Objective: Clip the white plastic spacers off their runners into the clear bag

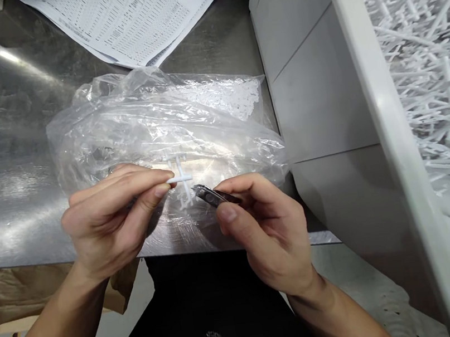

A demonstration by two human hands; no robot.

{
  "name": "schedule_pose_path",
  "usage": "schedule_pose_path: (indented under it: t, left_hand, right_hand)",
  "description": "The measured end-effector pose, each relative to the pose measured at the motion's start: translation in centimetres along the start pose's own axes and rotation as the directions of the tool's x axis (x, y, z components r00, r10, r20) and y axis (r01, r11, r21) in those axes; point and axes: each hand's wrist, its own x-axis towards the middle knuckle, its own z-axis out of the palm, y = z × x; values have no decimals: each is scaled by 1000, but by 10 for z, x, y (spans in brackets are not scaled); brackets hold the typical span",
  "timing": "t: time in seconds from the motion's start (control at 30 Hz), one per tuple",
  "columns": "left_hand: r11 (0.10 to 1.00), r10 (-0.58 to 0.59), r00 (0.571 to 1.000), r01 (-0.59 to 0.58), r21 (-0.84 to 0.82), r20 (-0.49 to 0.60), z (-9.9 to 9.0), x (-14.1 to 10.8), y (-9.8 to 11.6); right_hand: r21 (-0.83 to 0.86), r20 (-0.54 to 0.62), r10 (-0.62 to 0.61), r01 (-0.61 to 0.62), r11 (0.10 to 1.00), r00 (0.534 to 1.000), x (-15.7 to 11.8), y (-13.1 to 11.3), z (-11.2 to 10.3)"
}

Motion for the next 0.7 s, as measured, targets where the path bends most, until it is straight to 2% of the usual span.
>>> schedule_pose_path:
  t: [0.17, 0.37, 0.57, 0.7]
  left_hand:
    - [997, 12, 1000, -12, 71, -5, 5, 0, -1]
    - [989, 25, 999, -18, 149, -41, 10, 3, -4]
    - [984, 114, 994, -113, 140, 0, 9, 3, -8]
    - [979, 122, 992, -122, 162, 8, 10, 3, -7]
  right_hand:
    - [-60, -37, -28, 26, 998, 999, 2, 2, 2]
    - [40, -90, -16, 20, 999, 996, 6, 0, 5]
    - [78, -11, 2, -1, 997, 1000, 2, -2, 2]
    - [71, 8, 22, -22, 997, 1000, 0, -1, 2]
